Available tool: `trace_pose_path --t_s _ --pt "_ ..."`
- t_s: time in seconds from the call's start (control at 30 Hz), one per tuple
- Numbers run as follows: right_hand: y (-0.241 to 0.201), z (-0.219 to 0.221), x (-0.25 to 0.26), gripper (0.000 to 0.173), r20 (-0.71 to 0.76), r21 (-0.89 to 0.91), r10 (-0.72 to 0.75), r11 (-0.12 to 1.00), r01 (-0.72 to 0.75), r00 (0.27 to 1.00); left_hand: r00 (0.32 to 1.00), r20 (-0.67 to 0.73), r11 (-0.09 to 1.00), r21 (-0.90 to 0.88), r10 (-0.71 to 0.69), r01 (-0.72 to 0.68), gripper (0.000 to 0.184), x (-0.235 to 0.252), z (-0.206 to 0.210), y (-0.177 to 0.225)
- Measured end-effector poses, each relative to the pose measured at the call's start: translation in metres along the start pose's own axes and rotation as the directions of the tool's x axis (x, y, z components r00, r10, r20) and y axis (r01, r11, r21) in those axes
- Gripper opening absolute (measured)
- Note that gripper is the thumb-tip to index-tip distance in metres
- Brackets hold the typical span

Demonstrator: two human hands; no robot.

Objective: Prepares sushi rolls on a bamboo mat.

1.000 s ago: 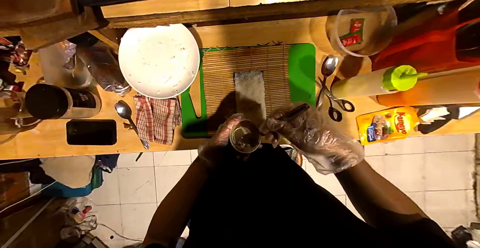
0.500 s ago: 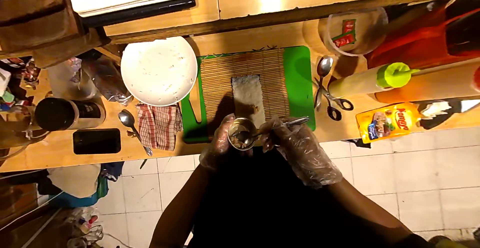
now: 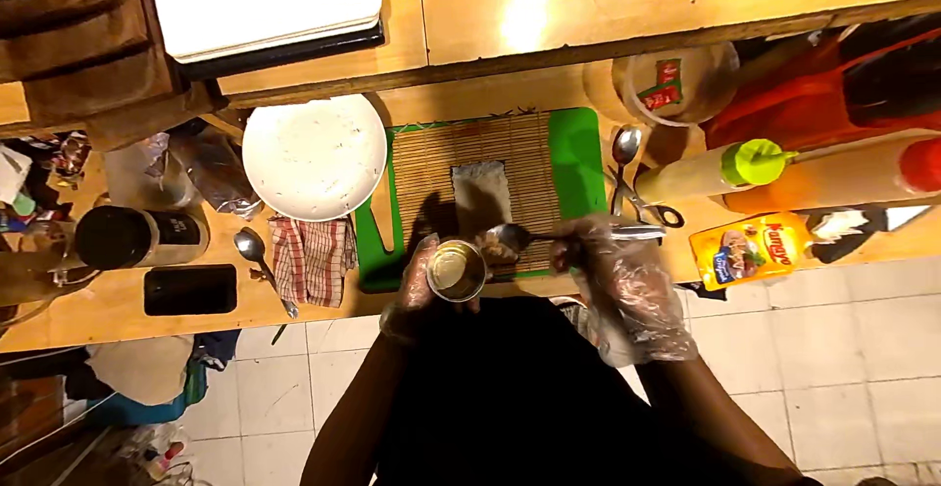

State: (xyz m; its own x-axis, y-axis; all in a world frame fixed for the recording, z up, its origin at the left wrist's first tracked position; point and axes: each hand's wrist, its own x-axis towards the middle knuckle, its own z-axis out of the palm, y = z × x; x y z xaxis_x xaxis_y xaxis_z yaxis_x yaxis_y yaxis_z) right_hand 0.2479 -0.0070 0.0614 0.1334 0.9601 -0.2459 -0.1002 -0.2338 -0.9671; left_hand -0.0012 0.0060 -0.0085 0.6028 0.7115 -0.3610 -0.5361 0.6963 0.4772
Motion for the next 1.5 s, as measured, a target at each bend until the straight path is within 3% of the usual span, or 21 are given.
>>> trace_pose_path --t_s 0.1,0.33,0.5,0.67,0.9,1.03,1.17,1.33,1.5 --pt "0.009 -0.015 0.007 0.026 -0.062 -0.224 -0.133 0.968 0.116 0.989 0.998 -0.063 0.999 0.027 0.019 -0.018 0.079 -0.007 -0.003 0.005" --pt "0.048 -0.01 0.013 0.037 0.029 -0.52 -0.267 0.819 0.242 0.963 0.999 -0.033 0.999 0.021 0.041 -0.04 0.076 -0.007 -0.007 0.006" --pt "0.064 -0.01 0.013 0.028 0.115 -0.535 -0.454 0.721 0.44 0.884 0.999 -0.025 1.0 0.01 0.028 -0.028 0.081 -0.005 -0.007 0.004" --pt "0.066 -0.012 0.012 0.03 0.076 -0.525 -0.428 0.751 0.401 0.901 1.0 -0.004 0.999 0.019 0.028 -0.028 0.078 -0.003 -0.009 0.003" --pt "0.065 -0.008 0.012 0.028 0.082 -0.491 -0.524 0.719 0.491 0.848 0.999 0.008 0.998 0.043 0.045 -0.045 0.082 -0.002 -0.012 0.002" --pt "0.069 -0.008 0.015 0.022 0.133 -0.509 -0.491 0.711 0.485 0.861 1.0 0.006 0.999 0.038 0.029 -0.03 0.081 -0.001 -0.009 0.001" --pt "0.06 -0.008 0.012 0.03 0.01 -0.485 -0.382 0.806 0.338 0.924 1.0 0.024 0.999 0.032 0.009 -0.01 0.076 -0.002 -0.011 0.0" --pt "0.015 -0.01 -0.005 0.039 -0.013 -0.301 -0.321 0.905 0.302 0.947 0.997 0.036 0.984 0.161 0.071 -0.076 0.068 -0.002 -0.006 -0.005" --pt "0.009 -0.009 -0.022 0.035 -0.004 -0.248 -0.252 0.938 0.243 0.968 0.986 0.086 0.942 0.294 0.14 -0.159 0.064 -0.002 -0.004 -0.013"
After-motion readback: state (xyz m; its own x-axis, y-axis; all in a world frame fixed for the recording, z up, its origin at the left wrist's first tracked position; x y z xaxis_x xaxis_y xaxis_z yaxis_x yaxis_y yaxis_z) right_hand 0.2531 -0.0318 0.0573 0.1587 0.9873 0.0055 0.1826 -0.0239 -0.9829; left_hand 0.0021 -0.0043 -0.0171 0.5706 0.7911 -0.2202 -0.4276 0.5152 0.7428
